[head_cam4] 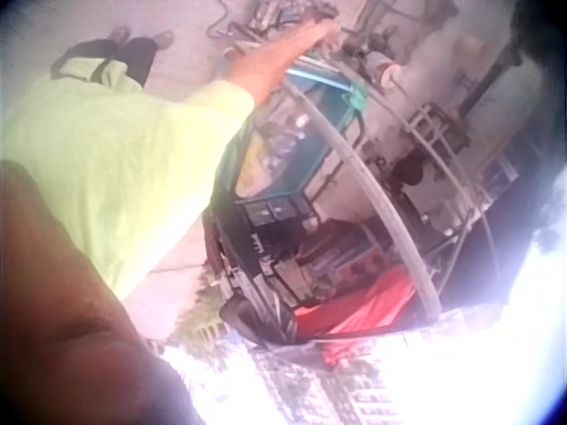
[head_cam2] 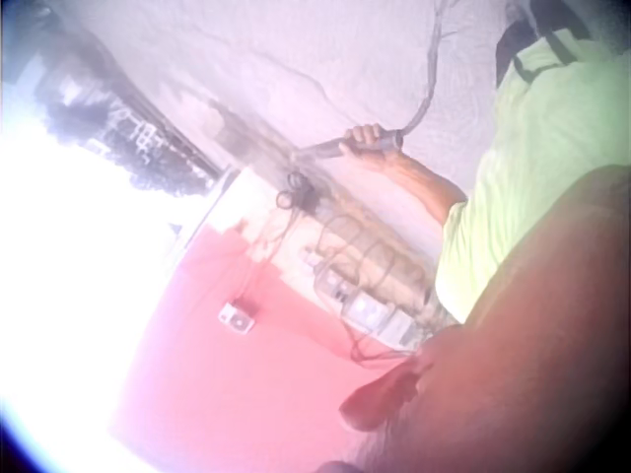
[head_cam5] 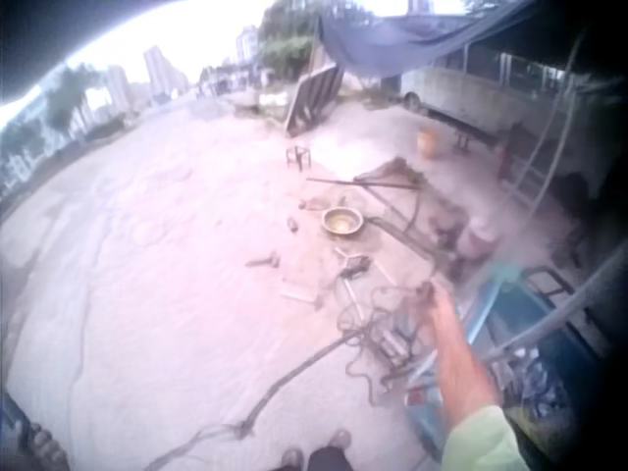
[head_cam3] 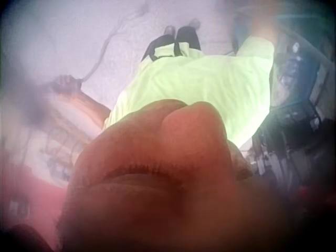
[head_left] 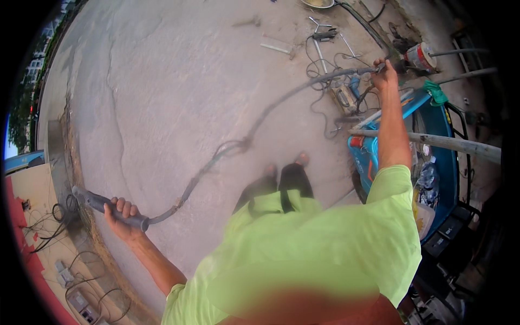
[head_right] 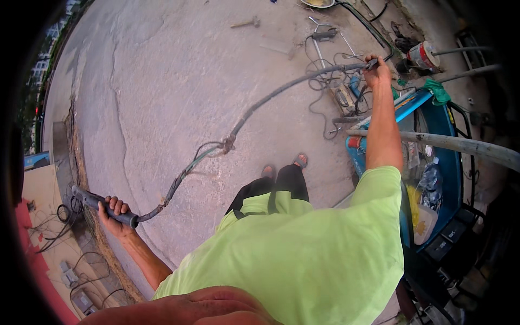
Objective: The person welds a metal frame on a motorized tricycle using a welding tool, then picks up a welding rod from a container in the vehicle and continues welding the joints.
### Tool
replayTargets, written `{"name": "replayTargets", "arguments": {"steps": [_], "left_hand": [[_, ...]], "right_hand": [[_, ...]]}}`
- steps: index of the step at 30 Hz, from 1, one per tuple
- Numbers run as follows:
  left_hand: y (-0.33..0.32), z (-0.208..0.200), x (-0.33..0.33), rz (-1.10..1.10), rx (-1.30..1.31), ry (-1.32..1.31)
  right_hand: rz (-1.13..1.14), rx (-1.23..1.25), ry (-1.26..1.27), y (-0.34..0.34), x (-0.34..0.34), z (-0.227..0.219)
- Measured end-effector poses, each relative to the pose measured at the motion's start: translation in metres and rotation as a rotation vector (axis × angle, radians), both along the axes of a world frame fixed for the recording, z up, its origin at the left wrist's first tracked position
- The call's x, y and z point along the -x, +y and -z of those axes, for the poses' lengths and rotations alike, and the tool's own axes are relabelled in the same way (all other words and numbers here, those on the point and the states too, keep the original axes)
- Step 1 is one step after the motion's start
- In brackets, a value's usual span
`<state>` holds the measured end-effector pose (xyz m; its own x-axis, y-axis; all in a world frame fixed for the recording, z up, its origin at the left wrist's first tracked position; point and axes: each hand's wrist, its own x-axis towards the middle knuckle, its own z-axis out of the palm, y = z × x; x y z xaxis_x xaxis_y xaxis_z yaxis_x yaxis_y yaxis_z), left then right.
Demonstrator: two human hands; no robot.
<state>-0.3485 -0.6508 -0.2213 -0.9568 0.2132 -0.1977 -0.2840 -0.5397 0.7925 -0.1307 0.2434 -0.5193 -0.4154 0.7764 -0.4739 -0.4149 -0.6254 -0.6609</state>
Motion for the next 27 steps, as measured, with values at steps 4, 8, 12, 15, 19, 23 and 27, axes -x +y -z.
{"name": "replayTargets", "arguments": {"steps": [4,8,12,15,19,23,27], "left_hand": [[0.035,0.018,0.000,0.089,-0.031,-0.092],[0.068,0.027,-0.007,0.006,0.152,-0.103],[0.110,0.041,-0.021,0.068,0.200,-0.118],[0.149,0.058,-0.035,0.106,0.209,-0.208],[0.199,0.087,-0.052,0.099,0.271,-0.272],[0.234,0.109,-0.055,0.121,0.263,-0.327],[0.252,0.117,-0.050,0.135,0.239,-0.368]], "right_hand": [[-0.060,0.056,-0.164,-0.010,-0.045,0.021],[-0.024,0.051,-0.290,-0.007,-0.079,0.059],[0.126,0.145,-0.420,0.006,-0.095,0.086],[0.325,0.150,-0.411,0.030,-0.098,0.101],[0.529,0.105,-0.411,0.089,-0.092,0.118],[0.519,-0.024,-0.208,0.144,-0.065,0.099],[0.088,-0.224,-0.234,0.143,0.019,0.011]]}}
